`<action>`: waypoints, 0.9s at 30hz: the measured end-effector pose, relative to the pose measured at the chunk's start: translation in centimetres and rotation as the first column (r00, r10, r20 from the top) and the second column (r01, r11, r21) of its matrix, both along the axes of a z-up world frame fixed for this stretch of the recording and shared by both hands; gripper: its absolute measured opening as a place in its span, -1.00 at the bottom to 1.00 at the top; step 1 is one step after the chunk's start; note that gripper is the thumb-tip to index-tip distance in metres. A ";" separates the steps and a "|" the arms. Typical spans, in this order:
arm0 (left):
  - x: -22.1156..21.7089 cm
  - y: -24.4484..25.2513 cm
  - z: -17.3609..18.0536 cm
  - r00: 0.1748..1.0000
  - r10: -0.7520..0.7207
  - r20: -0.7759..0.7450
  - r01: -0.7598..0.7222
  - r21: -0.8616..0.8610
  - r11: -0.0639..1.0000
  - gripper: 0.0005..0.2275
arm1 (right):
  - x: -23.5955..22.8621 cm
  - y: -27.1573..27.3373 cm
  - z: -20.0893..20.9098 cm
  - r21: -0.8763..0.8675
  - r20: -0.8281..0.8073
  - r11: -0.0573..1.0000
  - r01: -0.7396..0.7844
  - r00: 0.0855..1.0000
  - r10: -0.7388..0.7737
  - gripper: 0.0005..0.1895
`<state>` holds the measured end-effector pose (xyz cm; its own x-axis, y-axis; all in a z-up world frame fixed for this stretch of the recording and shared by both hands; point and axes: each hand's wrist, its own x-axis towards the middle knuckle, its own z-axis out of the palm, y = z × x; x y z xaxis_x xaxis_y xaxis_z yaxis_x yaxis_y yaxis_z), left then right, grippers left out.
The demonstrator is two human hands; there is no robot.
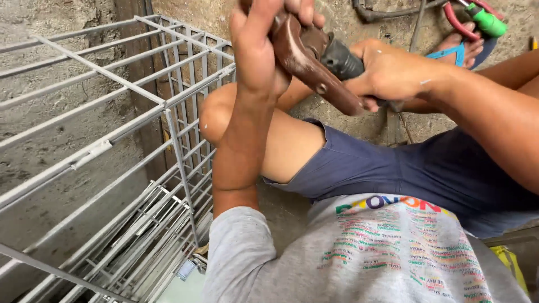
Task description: Repairing a welding electrode holder by adjusting the cable connection with a screwdriver
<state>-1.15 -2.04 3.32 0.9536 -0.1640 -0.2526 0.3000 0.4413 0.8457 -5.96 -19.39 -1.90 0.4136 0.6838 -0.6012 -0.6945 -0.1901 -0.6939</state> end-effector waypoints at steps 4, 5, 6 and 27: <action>-0.9 0.3 0.5 0.997 -0.065 -0.033 0.059 -0.162 0.985 -0.85 | -0.6 -0.2 -1.4 0.093 -0.036 0.995 0.039 0.999 -0.036 -0.85; -1.3 0.5 0.1 1.000 0.007 0.003 -0.007 -0.108 0.994 -0.89 | -1.0 -0.2 -2.1 0.280 -0.078 0.959 0.043 0.997 -0.022 -0.79; -1.8 0.9 -0.2 0.996 0.077 0.044 -0.074 -0.056 0.996 -0.87 | -1.4 -0.1 -2.8 0.457 -0.116 0.888 0.052 0.993 0.002 -0.73; -1.1 -0.2 -4.3 0.885 0.423 0.193 -0.449 0.112 0.887 -0.78 | -1.0 -0.2 -2.1 0.271 0.092 0.963 0.004 0.995 -0.030 -0.76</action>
<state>-2.21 -2.27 -0.96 0.9489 0.3052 -0.0803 -0.0372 0.3609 0.9319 -6.98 -19.59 -4.01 0.4724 0.8079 -0.3524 -0.6247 0.0248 -0.7805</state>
